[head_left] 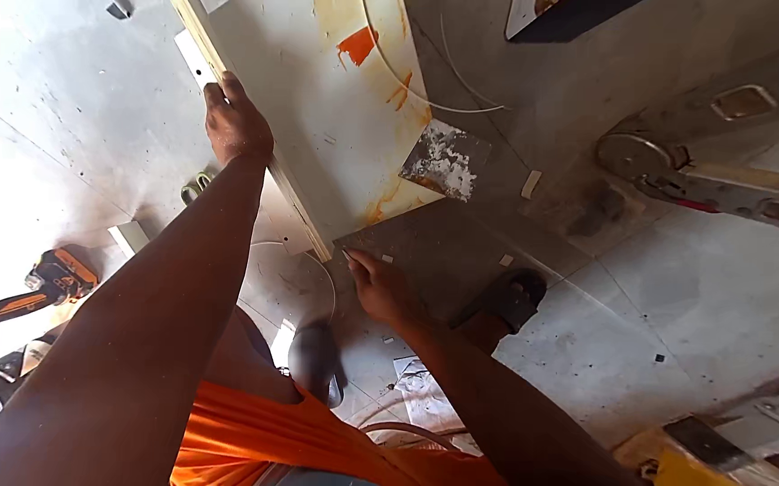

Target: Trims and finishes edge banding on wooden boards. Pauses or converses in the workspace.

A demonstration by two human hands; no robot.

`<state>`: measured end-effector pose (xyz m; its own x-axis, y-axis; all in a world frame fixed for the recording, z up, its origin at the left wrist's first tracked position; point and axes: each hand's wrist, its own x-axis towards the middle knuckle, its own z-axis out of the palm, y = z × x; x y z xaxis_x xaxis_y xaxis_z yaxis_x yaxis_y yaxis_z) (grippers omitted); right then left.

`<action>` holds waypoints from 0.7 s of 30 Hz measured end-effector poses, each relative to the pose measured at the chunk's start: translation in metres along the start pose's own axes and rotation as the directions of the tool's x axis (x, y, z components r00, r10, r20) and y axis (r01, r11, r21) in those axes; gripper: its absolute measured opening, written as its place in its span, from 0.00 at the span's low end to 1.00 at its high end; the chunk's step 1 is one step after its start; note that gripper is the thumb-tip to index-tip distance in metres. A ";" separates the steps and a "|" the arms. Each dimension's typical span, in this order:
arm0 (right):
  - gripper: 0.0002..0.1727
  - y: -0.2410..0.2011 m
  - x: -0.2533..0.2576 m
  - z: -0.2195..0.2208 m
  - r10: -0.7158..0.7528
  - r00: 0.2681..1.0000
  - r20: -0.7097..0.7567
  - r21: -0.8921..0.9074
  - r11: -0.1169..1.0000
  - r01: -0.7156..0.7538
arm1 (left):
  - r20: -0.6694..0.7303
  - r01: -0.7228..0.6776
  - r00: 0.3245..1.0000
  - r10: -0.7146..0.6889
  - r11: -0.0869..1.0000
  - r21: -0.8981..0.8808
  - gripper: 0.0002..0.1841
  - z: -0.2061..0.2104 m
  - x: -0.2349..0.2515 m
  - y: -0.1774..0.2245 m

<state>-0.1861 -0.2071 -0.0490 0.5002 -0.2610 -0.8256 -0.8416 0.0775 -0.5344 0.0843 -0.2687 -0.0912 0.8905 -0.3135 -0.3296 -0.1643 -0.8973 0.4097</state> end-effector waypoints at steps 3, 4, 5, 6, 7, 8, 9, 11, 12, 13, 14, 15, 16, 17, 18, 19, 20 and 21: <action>0.24 -0.006 0.027 0.008 -0.084 0.995 -0.045 -0.016 0.996 0.084 | -0.005 0.007 1.000 -0.007 1.000 -0.001 0.27 0.000 0.001 0.001; 0.24 0.007 0.024 0.019 -0.065 0.998 -0.024 -0.020 0.998 0.065 | 0.001 0.017 1.000 -0.017 1.000 0.004 0.27 0.001 0.000 -0.001; 0.25 0.022 0.015 0.027 -0.019 0.999 0.027 -0.031 0.999 0.019 | 0.006 0.020 1.000 -0.020 1.000 0.006 0.28 0.001 -0.001 -0.003; 0.26 0.035 0.005 0.032 0.039 0.996 0.083 -0.046 0.998 -0.036 | -0.001 0.018 1.000 -0.018 1.000 -0.004 0.28 0.000 0.002 -0.001; 0.26 0.047 -0.008 0.036 0.077 0.992 0.099 -0.037 0.997 -0.073 | -0.005 0.015 1.000 -0.015 1.000 -0.009 0.28 -0.001 0.004 0.001; 0.27 0.049 -0.019 0.035 0.090 0.992 0.084 -0.017 0.996 -0.089 | 0.008 0.017 1.000 -0.017 1.000 -0.005 0.28 0.000 0.001 -0.001; 0.26 0.040 -0.021 0.027 0.071 0.996 0.045 0.001 0.997 -0.071 | 0.009 0.013 1.000 -0.013 1.000 -0.011 0.28 0.000 0.002 0.001; 0.25 0.007 -0.013 0.015 0.007 0.999 -0.034 0.032 0.999 -0.006 | 0.025 0.017 1.000 -0.017 1.000 0.004 0.28 -0.001 -0.002 -0.003; 0.24 -0.006 0.000 0.010 -0.036 0.995 -0.088 0.045 0.998 0.040 | 0.021 0.008 1.000 -0.009 1.000 0.008 0.28 -0.001 -0.001 -0.002; 0.23 -0.013 0.014 0.008 -0.066 0.991 -0.116 0.051 0.996 0.072 | 0.012 0.000 1.000 -0.001 1.000 0.007 0.28 -0.001 0.001 0.002; 0.23 -0.011 0.022 0.012 -0.073 0.991 -0.112 0.050 0.996 0.079 | 0.005 0.002 1.000 -0.002 1.000 0.008 0.28 -0.001 0.002 0.003; 0.24 0.003 0.022 0.020 -0.051 0.995 -0.081 0.041 0.998 0.054 | 0.008 0.010 1.000 -0.010 1.000 0.011 0.28 0.000 0.001 0.001; 0.25 0.024 0.014 0.028 -0.002 1.000 -0.028 0.030 1.000 0.003 | 0.017 0.015 1.000 -0.015 1.000 0.008 0.28 0.000 0.001 0.001; 0.26 0.048 0.003 0.033 0.060 0.998 0.027 0.016 0.998 -0.061 | 0.021 0.017 1.000 -0.017 1.000 0.006 0.28 0.000 0.002 0.001; 0.26 0.068 -0.012 0.035 0.106 0.994 0.034 0.016 0.994 -0.107 | 0.017 0.020 1.000 -0.020 1.000 0.006 0.28 -0.001 0.004 0.001; 0.26 0.077 -0.026 0.033 0.144 0.989 0.028 0.022 0.989 -0.145 | 0.021 0.021 1.000 -0.022 1.000 0.022 0.28 -0.003 0.003 0.000; 0.27 0.075 -0.033 0.022 0.154 0.988 0.006 0.018 0.988 -0.154 | 0.023 0.017 1.000 -0.018 0.999 0.033 0.28 -0.003 0.002 0.001; 0.27 0.061 -0.033 0.010 0.133 0.991 -0.021 0.008 0.991 -0.133 | 0.023 0.007 1.000 -0.008 0.999 0.037 0.29 -0.002 0.007 0.005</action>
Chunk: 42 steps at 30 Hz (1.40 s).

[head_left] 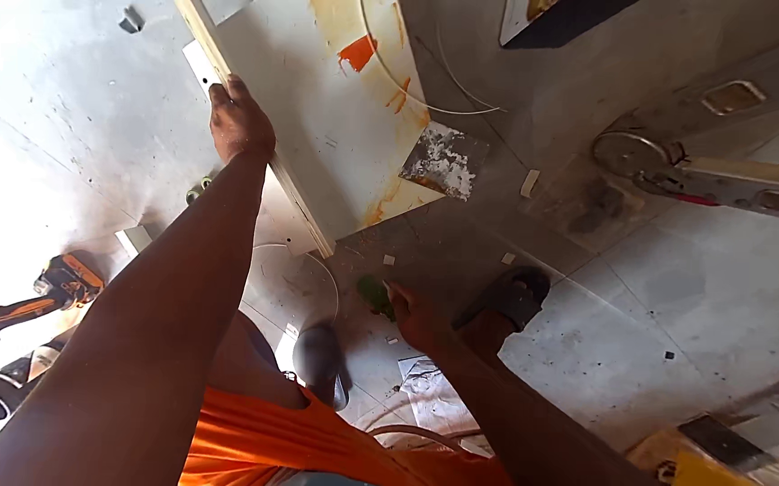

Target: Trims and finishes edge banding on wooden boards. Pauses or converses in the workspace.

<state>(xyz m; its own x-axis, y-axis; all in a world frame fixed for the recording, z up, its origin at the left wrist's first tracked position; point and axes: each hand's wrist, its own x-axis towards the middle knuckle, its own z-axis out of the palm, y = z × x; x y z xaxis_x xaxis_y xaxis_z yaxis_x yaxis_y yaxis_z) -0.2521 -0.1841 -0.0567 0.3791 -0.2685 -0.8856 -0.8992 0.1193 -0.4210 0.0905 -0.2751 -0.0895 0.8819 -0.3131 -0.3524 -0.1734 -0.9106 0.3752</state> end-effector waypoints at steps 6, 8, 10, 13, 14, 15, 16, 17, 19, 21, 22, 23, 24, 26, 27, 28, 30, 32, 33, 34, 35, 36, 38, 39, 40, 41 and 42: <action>0.24 -0.086 0.052 -0.014 -0.247 0.957 -0.154 0.032 0.966 0.255 | 0.002 -0.045 0.999 0.045 0.995 0.087 0.31 -0.005 0.020 0.015; 0.24 -0.092 0.067 -0.009 -0.281 0.951 -0.132 0.052 0.956 0.290 | -0.025 -0.038 0.999 0.040 0.995 0.096 0.30 -0.004 0.023 0.016; 0.24 -0.095 0.074 -0.004 -0.282 0.953 -0.111 0.061 0.955 0.290 | -0.036 -0.029 0.999 0.032 0.995 0.094 0.29 -0.003 0.022 0.017; 0.23 -0.097 0.071 -0.001 -0.249 0.961 -0.118 0.078 0.963 0.259 | -0.047 -0.042 0.998 0.047 0.994 0.097 0.30 -0.004 0.021 0.021; 0.23 -0.095 0.069 0.000 -0.238 0.964 -0.117 0.079 0.966 0.248 | -0.045 -0.042 0.998 0.047 0.994 0.099 0.30 -0.004 0.021 0.019; 0.23 -0.091 0.067 0.003 -0.233 0.965 -0.120 0.070 0.968 0.242 | -0.043 -0.039 0.998 0.043 0.994 0.103 0.29 -0.005 0.021 0.019; 0.23 -0.086 0.064 0.007 -0.233 0.964 -0.126 0.056 0.969 0.242 | -0.045 -0.037 0.998 0.042 0.994 0.105 0.29 -0.005 0.021 0.018; 0.23 -0.078 0.061 0.010 -0.226 0.967 -0.116 0.046 0.972 0.232 | -0.042 -0.036 0.998 0.041 0.994 0.105 0.29 -0.004 0.021 0.018; 0.24 -0.064 0.052 0.011 -0.183 0.981 -0.057 0.041 0.982 0.186 | -0.043 -0.031 0.998 0.035 0.996 0.085 0.30 -0.002 0.021 0.017; 0.25 -0.066 0.044 0.005 -0.157 0.987 -0.032 0.063 0.985 0.159 | -0.048 -0.025 0.998 0.028 0.998 0.066 0.30 -0.004 0.021 0.016; 0.25 -0.073 0.044 0.001 -0.165 0.985 -0.047 0.083 0.982 0.168 | -0.048 -0.025 0.998 0.028 0.997 0.066 0.30 -0.005 0.022 0.018; 0.24 -0.082 0.045 -0.002 -0.181 0.982 -0.061 0.096 0.978 0.187 | -0.042 -0.022 0.999 0.026 0.997 0.075 0.31 -0.005 0.023 0.019; 0.24 -0.087 0.047 -0.003 -0.204 0.976 -0.074 0.099 0.972 0.211 | -0.033 -0.019 0.999 0.022 0.996 0.085 0.31 -0.005 0.021 0.017; 0.24 -0.085 0.058 0.000 -0.225 0.971 -0.079 0.085 0.969 0.231 | -0.031 -0.026 0.999 0.029 0.996 0.090 0.31 -0.005 0.019 0.018; 0.24 -0.077 0.061 0.003 -0.215 0.974 -0.068 0.084 0.972 0.220 | -0.035 -0.030 0.999 0.033 0.996 0.082 0.30 -0.004 0.019 0.019; 0.24 -0.069 0.059 0.006 -0.197 0.979 -0.045 0.086 0.976 0.200 | -0.036 -0.027 0.999 0.030 0.997 0.073 0.30 -0.004 0.019 0.019; 0.24 -0.058 0.048 0.009 -0.160 0.987 -0.012 0.102 0.982 0.160 | -0.039 -0.020 0.999 0.023 0.998 0.065 0.30 -0.004 0.020 0.016; 0.24 -0.065 0.042 0.003 -0.182 0.982 -0.054 0.114 0.976 0.187 | -0.046 -0.031 0.998 0.034 0.997 0.068 0.30 -0.003 0.020 0.016; 0.23 -0.073 0.043 0.000 -0.211 0.974 -0.081 0.109 0.970 0.219 | -0.043 -0.036 0.998 0.039 0.997 0.064 0.30 -0.003 0.020 0.018; 0.24 -0.080 0.047 -0.001 -0.235 0.968 -0.091 0.101 0.965 0.244 | -0.036 -0.035 0.999 0.037 0.997 0.066 0.30 -0.004 0.017 0.015; 0.24 -0.084 0.054 -0.001 -0.249 0.963 -0.103 0.099 0.961 0.259 | -0.038 -0.037 0.999 0.040 0.997 0.072 0.30 -0.004 0.016 0.014; 0.24 -0.083 0.061 0.001 -0.249 0.962 -0.109 0.095 0.961 0.259 | -0.040 -0.045 0.998 0.049 0.996 0.079 0.30 -0.004 0.018 0.016; 0.24 -0.071 0.063 0.007 -0.218 0.972 -0.085 0.094 0.970 0.225 | -0.034 -0.039 0.999 0.042 0.997 0.070 0.30 -0.003 0.019 0.017; 0.24 -0.065 0.059 0.007 -0.188 0.981 -0.049 0.097 0.977 0.192 | -0.041 -0.031 0.999 0.034 0.998 0.053 0.30 -0.003 0.022 0.017; 0.24 -0.060 0.052 0.009 -0.158 0.987 -0.024 0.104 0.982 0.160 | -0.039 -0.022 0.999 0.024 0.999 0.050 0.30 -0.003 0.020 0.014; 0.24 -0.059 0.047 0.006 -0.141 0.990 -0.020 0.111 0.984 0.143 | -0.036 -0.020 0.999 0.021 0.999 0.048 0.30 -0.002 0.018 0.012; 0.24 -0.065 0.046 -0.001 -0.145 0.989 -0.037 0.119 0.982 0.149 | -0.040 -0.027 0.999 0.029 0.999 0.034 0.30 -0.002 0.020 0.015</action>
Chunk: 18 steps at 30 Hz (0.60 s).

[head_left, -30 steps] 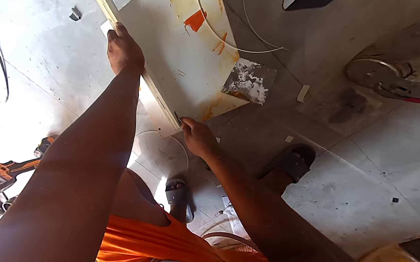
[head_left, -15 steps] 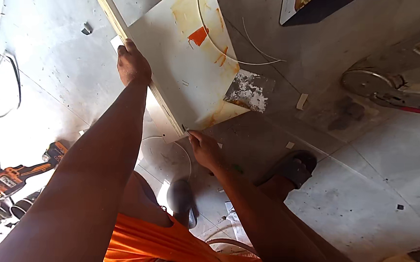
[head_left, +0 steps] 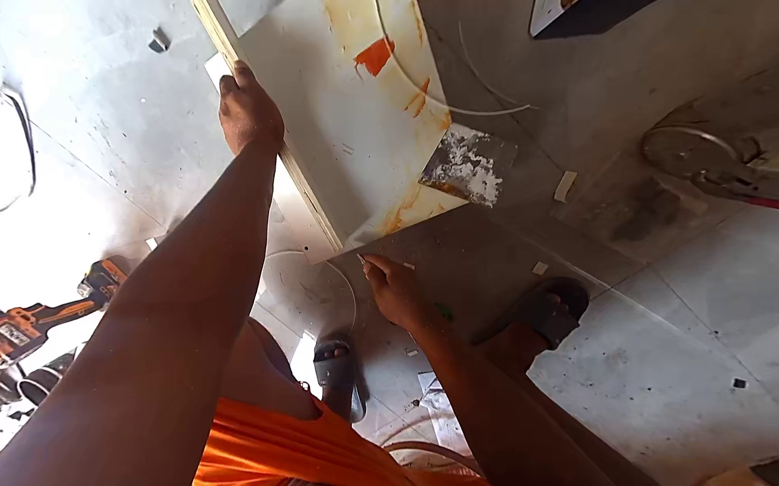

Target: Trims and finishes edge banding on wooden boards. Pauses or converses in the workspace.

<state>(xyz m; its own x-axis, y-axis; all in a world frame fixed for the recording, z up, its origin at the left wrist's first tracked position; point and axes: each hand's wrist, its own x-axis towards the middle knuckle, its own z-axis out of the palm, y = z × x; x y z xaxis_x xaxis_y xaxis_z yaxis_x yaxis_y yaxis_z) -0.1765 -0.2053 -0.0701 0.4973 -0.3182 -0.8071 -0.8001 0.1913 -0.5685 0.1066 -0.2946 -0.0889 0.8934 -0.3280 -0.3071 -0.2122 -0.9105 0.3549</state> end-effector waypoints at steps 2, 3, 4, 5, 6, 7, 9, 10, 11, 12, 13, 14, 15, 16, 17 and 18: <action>0.24 -0.021 0.008 -0.009 -0.059 0.997 -0.049 0.015 0.998 0.060 | 0.002 0.005 1.000 -0.005 1.000 -0.004 0.30 0.000 0.000 -0.001; 0.24 -0.034 0.017 -0.012 -0.090 0.994 -0.065 0.024 0.995 0.092 | 0.002 0.006 1.000 -0.006 1.000 0.003 0.31 0.000 -0.001 -0.003; 0.23 -0.046 0.030 -0.014 -0.130 0.989 -0.076 0.035 0.990 0.133 | -0.001 0.006 1.000 -0.006 1.000 0.008 0.31 0.000 0.000 -0.003; 0.23 -0.057 0.044 -0.017 -0.167 0.983 -0.072 0.038 0.985 0.170 | -0.002 0.009 1.000 -0.009 1.000 0.012 0.31 0.000 0.001 -0.002; 0.24 -0.066 0.057 -0.019 -0.198 0.978 -0.071 0.034 0.979 0.201 | -0.003 0.010 1.000 -0.010 1.000 0.014 0.31 0.001 0.001 -0.002; 0.24 -0.075 0.067 -0.020 -0.221 0.973 -0.073 0.027 0.974 0.223 | -0.010 0.012 1.000 -0.012 1.000 0.012 0.31 0.002 0.001 -0.001; 0.24 -0.090 0.083 -0.022 -0.239 0.969 -0.070 0.007 0.971 0.240 | -0.016 0.015 1.000 -0.015 1.000 0.012 0.31 0.003 0.000 -0.003; 0.24 -0.095 0.089 -0.024 -0.240 0.969 -0.060 -0.001 0.971 0.240 | -0.018 0.013 1.000 -0.013 1.000 0.011 0.31 0.003 0.000 -0.002; 0.24 -0.098 0.094 -0.025 -0.237 0.970 -0.049 -0.010 0.972 0.237 | -0.020 0.011 1.000 -0.011 1.000 0.015 0.31 0.002 0.000 -0.001; 0.23 -0.098 0.095 -0.025 -0.226 0.973 -0.037 -0.013 0.974 0.226 | -0.020 0.009 1.000 -0.008 1.000 0.020 0.31 0.002 0.001 -0.001; 0.23 -0.094 0.091 -0.022 -0.209 0.977 -0.033 -0.018 0.978 0.208 | -0.016 0.010 1.000 -0.009 1.000 0.026 0.31 0.002 0.001 -0.001; 0.23 -0.085 0.083 -0.018 -0.194 0.980 -0.034 -0.021 0.981 0.193 | -0.011 0.013 1.000 -0.013 1.000 0.025 0.31 0.001 0.000 -0.003; 0.23 -0.075 0.074 -0.015 -0.179 0.983 -0.040 -0.010 0.984 0.178 | -0.011 0.014 1.000 -0.014 1.000 0.023 0.31 0.001 0.000 -0.003; 0.22 -0.065 0.065 -0.013 -0.167 0.985 -0.052 0.015 0.986 0.167 | -0.014 0.012 1.000 -0.012 1.000 0.012 0.31 0.001 0.000 -0.002; 0.23 -0.059 0.057 -0.012 -0.151 0.987 -0.052 0.036 0.988 0.153 | -0.014 0.013 1.000 -0.013 1.000 0.002 0.30 0.001 0.000 -0.002; 0.23 -0.058 0.053 -0.013 -0.145 0.988 -0.053 0.052 0.988 0.147 | -0.013 0.015 1.000 -0.015 1.000 -0.007 0.30 0.001 0.000 -0.002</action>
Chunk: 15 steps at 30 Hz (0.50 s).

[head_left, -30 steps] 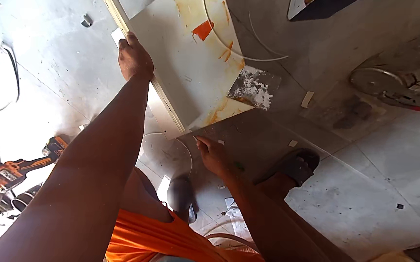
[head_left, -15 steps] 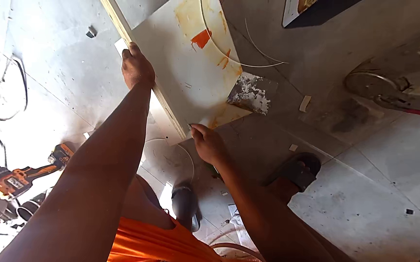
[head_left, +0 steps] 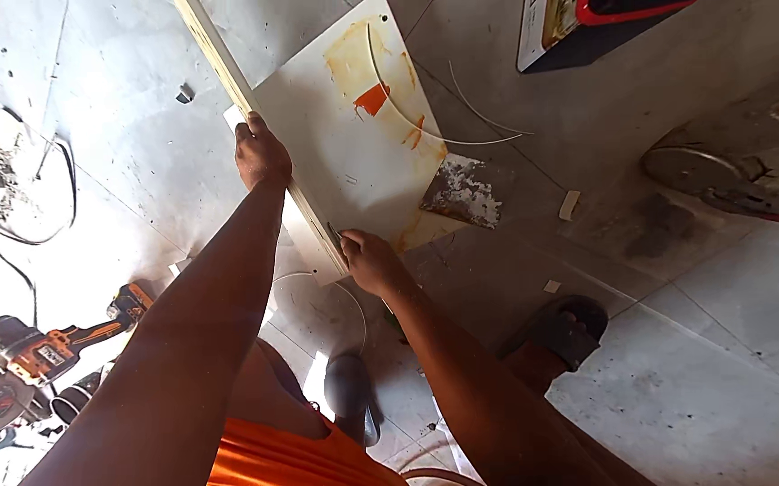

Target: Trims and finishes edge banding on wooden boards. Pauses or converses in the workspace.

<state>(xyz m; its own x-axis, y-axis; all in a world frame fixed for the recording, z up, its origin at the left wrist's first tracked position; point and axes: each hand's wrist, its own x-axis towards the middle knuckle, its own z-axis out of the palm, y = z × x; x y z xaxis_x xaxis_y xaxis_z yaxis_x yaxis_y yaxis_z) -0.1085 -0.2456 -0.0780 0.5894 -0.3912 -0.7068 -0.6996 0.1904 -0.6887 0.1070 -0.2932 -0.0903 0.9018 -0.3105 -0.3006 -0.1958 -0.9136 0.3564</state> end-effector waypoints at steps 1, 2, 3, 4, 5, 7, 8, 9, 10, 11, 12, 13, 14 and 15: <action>0.23 -0.003 0.001 -0.002 -0.008 1.000 -0.009 0.012 1.000 0.008 | 0.001 0.004 1.000 -0.004 1.000 -0.003 0.30 0.000 0.000 0.000; 0.24 -0.010 0.008 -0.005 -0.033 0.999 -0.016 0.014 0.999 0.033 | 0.002 0.009 1.000 -0.009 1.000 -0.003 0.30 0.001 0.000 0.000; 0.24 -0.019 0.019 -0.009 -0.069 0.997 -0.021 0.007 0.998 0.069 | 0.006 0.010 1.000 -0.010 1.000 -0.001 0.30 0.001 0.000 -0.001; 0.24 -0.029 0.032 -0.011 -0.112 0.993 -0.030 -0.003 0.994 0.112 | 0.007 0.002 1.000 -0.002 1.000 0.005 0.31 0.000 0.001 -0.002; 0.24 -0.040 0.045 -0.014 -0.146 0.989 -0.027 -0.014 0.989 0.146 | 0.009 -0.006 1.000 0.005 1.000 0.009 0.31 0.000 0.001 -0.002; 0.24 -0.058 0.066 -0.020 -0.178 0.984 0.000 -0.025 0.984 0.178 | 0.009 -0.007 1.000 0.007 1.000 0.005 0.31 0.000 0.000 0.000; 0.24 -0.063 0.072 -0.021 -0.174 0.985 0.015 -0.037 0.984 0.175 | 0.008 -0.003 1.000 0.003 1.000 0.003 0.31 0.000 -0.001 0.001; 0.23 -0.063 0.075 -0.019 -0.156 0.987 0.025 -0.053 0.986 0.157 | 0.008 0.002 1.000 -0.002 1.000 0.004 0.31 0.000 -0.001 0.002; 0.23 -0.059 0.074 -0.015 -0.135 0.991 0.023 -0.059 0.989 0.136 | 0.012 0.005 1.000 -0.005 1.000 0.006 0.31 0.000 -0.001 0.001; 0.23 -0.052 0.069 -0.011 -0.112 0.994 0.021 -0.056 0.992 0.113 | 0.017 0.010 1.000 -0.010 1.000 0.009 0.31 0.000 -0.002 -0.001; 0.23 -0.046 0.062 -0.010 -0.091 0.996 0.020 -0.047 0.995 0.091 | 0.018 0.011 1.000 -0.012 1.000 0.010 0.31 0.000 -0.001 -0.001; 0.23 -0.040 0.055 -0.009 -0.066 0.998 0.023 -0.031 0.997 0.066 | 0.017 0.011 1.000 -0.011 1.000 0.012 0.31 0.000 0.001 -0.001; 0.23 -0.036 0.048 -0.008 -0.042 0.999 0.026 -0.021 0.999 0.042 | 0.019 0.013 1.000 -0.013 1.000 0.014 0.31 0.000 0.000 -0.001; 0.24 -0.035 0.044 -0.009 -0.028 0.999 0.023 -0.016 0.999 0.028 | 0.019 0.011 1.000 -0.011 1.000 0.017 0.31 0.001 0.000 0.000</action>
<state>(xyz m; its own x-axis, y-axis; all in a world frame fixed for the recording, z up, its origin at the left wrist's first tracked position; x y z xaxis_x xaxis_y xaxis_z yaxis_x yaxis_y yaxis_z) -0.0614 -0.2774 -0.0837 0.6175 -0.3758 -0.6909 -0.6891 0.1649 -0.7056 0.1070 -0.2932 -0.0909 0.8965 -0.3050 -0.3214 -0.1925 -0.9214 0.3375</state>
